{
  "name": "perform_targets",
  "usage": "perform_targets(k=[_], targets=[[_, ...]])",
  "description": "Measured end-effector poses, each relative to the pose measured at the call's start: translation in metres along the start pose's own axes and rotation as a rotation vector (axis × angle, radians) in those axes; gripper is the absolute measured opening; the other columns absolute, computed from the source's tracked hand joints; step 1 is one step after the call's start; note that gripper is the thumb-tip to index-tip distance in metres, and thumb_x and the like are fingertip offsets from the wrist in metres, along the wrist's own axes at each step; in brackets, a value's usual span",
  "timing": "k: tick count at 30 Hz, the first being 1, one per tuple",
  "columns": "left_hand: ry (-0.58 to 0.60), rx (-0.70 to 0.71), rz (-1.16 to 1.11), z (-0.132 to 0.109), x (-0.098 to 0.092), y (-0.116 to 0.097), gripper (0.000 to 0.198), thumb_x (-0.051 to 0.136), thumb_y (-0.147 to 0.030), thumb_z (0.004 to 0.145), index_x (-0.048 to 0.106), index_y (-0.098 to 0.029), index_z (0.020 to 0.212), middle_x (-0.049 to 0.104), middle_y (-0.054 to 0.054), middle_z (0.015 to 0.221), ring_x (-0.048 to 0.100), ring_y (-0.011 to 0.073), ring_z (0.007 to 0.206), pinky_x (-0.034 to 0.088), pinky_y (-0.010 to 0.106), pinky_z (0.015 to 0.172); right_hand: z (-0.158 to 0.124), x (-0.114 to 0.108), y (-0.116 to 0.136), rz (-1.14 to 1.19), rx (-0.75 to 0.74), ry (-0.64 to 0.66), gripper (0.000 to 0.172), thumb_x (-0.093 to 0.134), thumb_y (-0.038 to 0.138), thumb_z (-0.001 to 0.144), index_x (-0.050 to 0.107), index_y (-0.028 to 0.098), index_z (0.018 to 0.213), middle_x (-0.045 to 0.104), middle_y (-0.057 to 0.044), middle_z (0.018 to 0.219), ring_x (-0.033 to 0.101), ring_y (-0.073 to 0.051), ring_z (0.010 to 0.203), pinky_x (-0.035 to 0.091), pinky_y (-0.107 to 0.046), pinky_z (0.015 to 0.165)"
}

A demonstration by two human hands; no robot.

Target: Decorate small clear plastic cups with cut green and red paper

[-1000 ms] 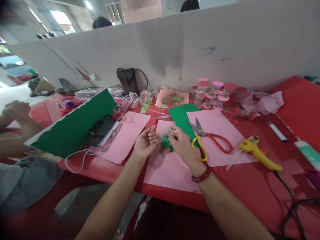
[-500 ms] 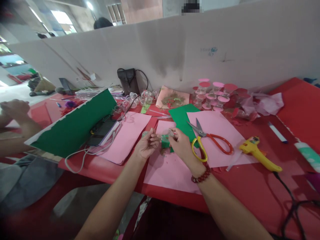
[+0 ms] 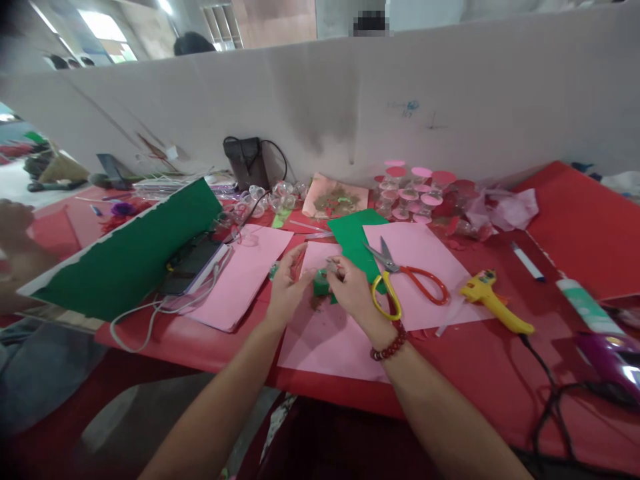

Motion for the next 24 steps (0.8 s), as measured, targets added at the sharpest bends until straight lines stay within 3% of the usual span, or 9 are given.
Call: perform_targets(k=[3, 6, 10, 12, 15, 16, 18, 21, 24], targets=[[0.017, 0.094, 0.102, 0.0, 0.002, -0.008, 0.03, 0.077, -0.017, 0.07, 0.073, -0.021, 0.099, 0.067, 0.007, 0.118, 0.06, 0.0197, 0.109, 0.044, 0.029, 0.093, 0.0, -0.001, -0.001, 0.017, 0.023, -0.005, 0.033, 0.053, 0.037, 0.082, 0.063, 0.017, 0.107, 0.061, 0.0, 0.068, 0.052, -0.013, 0.052, 0.041, -0.024, 0.048], [-0.059, 0.085, 0.12, 0.002, -0.008, -0.007, 0.006, 0.07, -0.021, 0.076, 0.072, -0.018, 0.081, 0.071, 0.005, 0.087, 0.062, 0.0153, 0.081, 0.046, 0.027, 0.078, 0.001, -0.002, -0.002, 0.021, 0.039, -0.004, 0.035, 0.053, 0.038, 0.082, 0.063, 0.017, 0.109, 0.056, 0.003, 0.061, 0.049, -0.012, 0.048, 0.04, -0.024, 0.047], [-0.108, 0.115, 0.181, 0.003, -0.015, -0.008, 0.015, 0.063, -0.025, 0.083, 0.067, -0.018, 0.071, 0.062, 0.0, 0.065, 0.056, 0.0129, 0.065, 0.044, 0.025, 0.071, 0.003, -0.003, -0.005, 0.046, 0.05, -0.004, 0.034, 0.052, 0.036, 0.082, 0.064, 0.017, 0.109, 0.054, 0.005, 0.058, 0.047, -0.012, 0.045, 0.039, -0.024, 0.047], [-0.096, 0.164, 0.212, 0.003, -0.012, -0.011, 0.004, 0.067, -0.019, 0.08, 0.067, -0.019, 0.075, 0.064, 0.0, 0.073, 0.056, 0.0124, 0.07, 0.043, 0.024, 0.072, 0.004, -0.004, -0.007, 0.059, 0.062, -0.005, 0.033, 0.052, 0.036, 0.082, 0.064, 0.018, 0.107, 0.054, 0.005, 0.056, 0.047, -0.012, 0.045, 0.039, -0.024, 0.046], [-0.082, 0.214, 0.175, 0.002, -0.01, -0.015, 0.029, 0.076, -0.009, 0.067, 0.069, -0.022, 0.092, 0.065, 0.001, 0.095, 0.057, 0.0118, 0.08, 0.043, 0.022, 0.075, 0.004, -0.005, -0.007, 0.081, 0.076, -0.01, 0.033, 0.052, 0.036, 0.082, 0.064, 0.018, 0.106, 0.053, 0.005, 0.055, 0.046, -0.012, 0.044, 0.038, -0.024, 0.046], [-0.078, 0.205, 0.156, 0.002, -0.01, -0.014, 0.028, 0.076, -0.009, 0.067, 0.069, -0.022, 0.091, 0.065, 0.001, 0.096, 0.057, 0.0117, 0.08, 0.043, 0.022, 0.074, 0.004, -0.005, -0.007, 0.087, 0.077, -0.013, 0.033, 0.052, 0.037, 0.081, 0.064, 0.018, 0.106, 0.053, 0.005, 0.055, 0.046, -0.012, 0.044, 0.038, -0.024, 0.046], [-0.069, 0.154, 0.133, 0.002, -0.01, -0.01, 0.01, 0.074, -0.017, 0.074, 0.067, -0.02, 0.081, 0.063, 0.001, 0.082, 0.055, 0.0118, 0.073, 0.043, 0.022, 0.072, 0.005, -0.006, -0.006, 0.089, 0.078, -0.019, 0.033, 0.053, 0.037, 0.08, 0.064, 0.018, 0.105, 0.053, 0.005, 0.055, 0.046, -0.012, 0.044, 0.037, -0.024, 0.045], [-0.04, 0.087, 0.146, 0.002, -0.008, -0.004, 0.019, 0.063, -0.034, 0.087, 0.065, -0.019, 0.075, 0.061, 0.001, 0.071, 0.053, 0.0121, 0.067, 0.043, 0.024, 0.067, 0.006, -0.004, -0.008, 0.099, 0.095, -0.013, 0.031, 0.052, 0.037, 0.08, 0.064, 0.018, 0.102, 0.053, 0.005, 0.055, 0.045, -0.011, 0.043, 0.036, -0.023, 0.043], [0.05, 0.053, 0.113, 0.002, 0.0, 0.003, 0.024, 0.07, -0.035, 0.082, 0.067, -0.023, 0.103, 0.067, 0.005, 0.108, 0.059, 0.0141, 0.092, 0.046, 0.025, 0.08, 0.006, 0.0, -0.012, 0.14, 0.12, 0.014, 0.034, 0.051, 0.038, 0.081, 0.064, 0.018, 0.105, 0.051, 0.006, 0.055, 0.044, -0.011, 0.042, 0.033, -0.022, 0.041]])
Point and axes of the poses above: each hand's wrist, its own z-axis towards the middle knuckle, its own x-axis out of the palm, y = z × x, the point moved 10 cm from there along z, towards the middle knuckle
